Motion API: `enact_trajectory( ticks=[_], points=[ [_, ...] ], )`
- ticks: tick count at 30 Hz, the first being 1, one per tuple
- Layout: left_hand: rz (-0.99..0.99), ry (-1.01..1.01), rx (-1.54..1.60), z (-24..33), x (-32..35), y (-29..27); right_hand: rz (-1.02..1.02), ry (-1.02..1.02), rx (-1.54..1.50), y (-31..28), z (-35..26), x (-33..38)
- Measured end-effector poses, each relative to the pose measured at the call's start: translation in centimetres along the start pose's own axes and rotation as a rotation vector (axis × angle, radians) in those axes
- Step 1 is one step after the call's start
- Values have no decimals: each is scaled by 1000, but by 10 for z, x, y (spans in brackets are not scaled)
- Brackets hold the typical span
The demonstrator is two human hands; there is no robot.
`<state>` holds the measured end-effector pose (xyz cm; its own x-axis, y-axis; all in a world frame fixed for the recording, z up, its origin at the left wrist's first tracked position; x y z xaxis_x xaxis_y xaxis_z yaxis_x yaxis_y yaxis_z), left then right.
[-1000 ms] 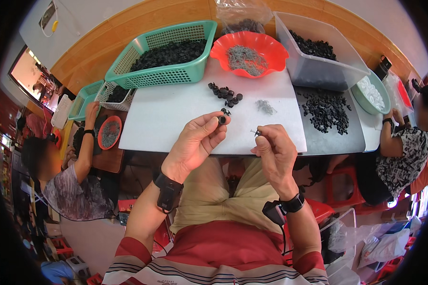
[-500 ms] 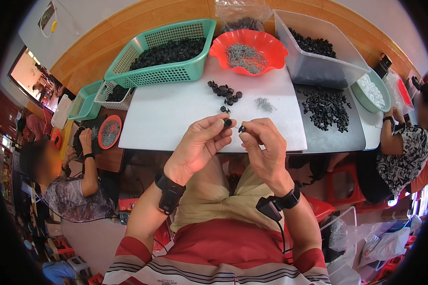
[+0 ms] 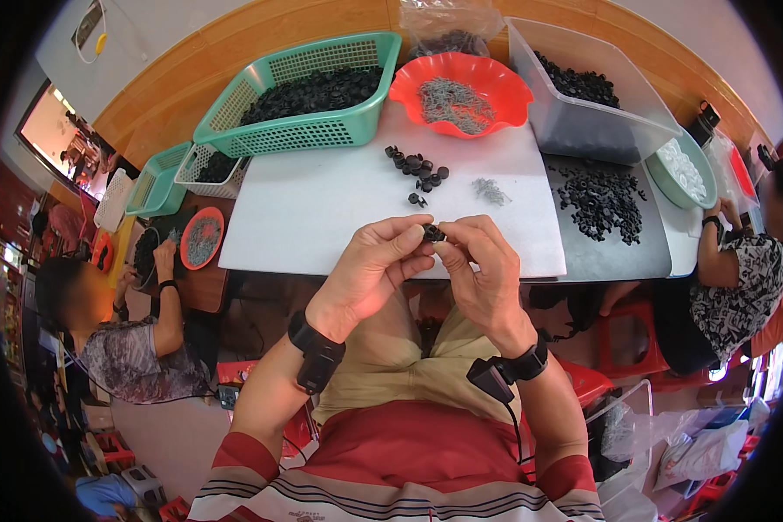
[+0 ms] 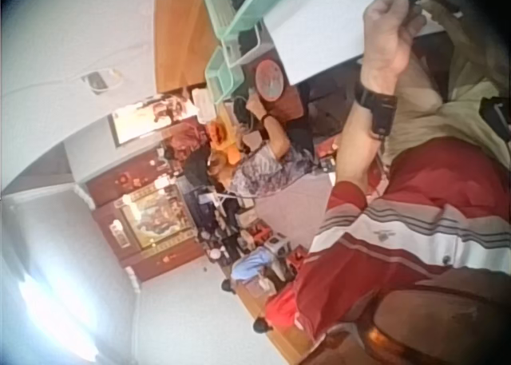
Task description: The person is assembling small black plastic components by inserting tiny metal pins into them at a production table.
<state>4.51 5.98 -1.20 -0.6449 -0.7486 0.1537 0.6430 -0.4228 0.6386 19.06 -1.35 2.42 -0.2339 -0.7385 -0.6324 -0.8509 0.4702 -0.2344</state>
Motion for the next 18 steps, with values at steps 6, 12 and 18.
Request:
enact_trajectory(
  ticks=[6,12,18],
  points=[
    [10,4,-19,-1,1,0,-4,-4,11,0,1,1],
    [12,15,-22,-1,2,2,-17,16,21,-2,-1,1],
    [12,19,-45,-3,1,4,-9,-15,35,-2,2,3]
  ],
)
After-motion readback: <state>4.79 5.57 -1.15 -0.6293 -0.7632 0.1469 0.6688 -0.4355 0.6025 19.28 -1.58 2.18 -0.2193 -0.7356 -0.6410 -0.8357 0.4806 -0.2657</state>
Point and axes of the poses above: each hand's wrist, its own x-axis away from the middle knuckle, its own y-axis out of the palm, z = x × y, the point moved 5 cm from there along -x, towards the middle knuckle, and after that the axes turned 2 degrees about z, right-handed, at the moved point
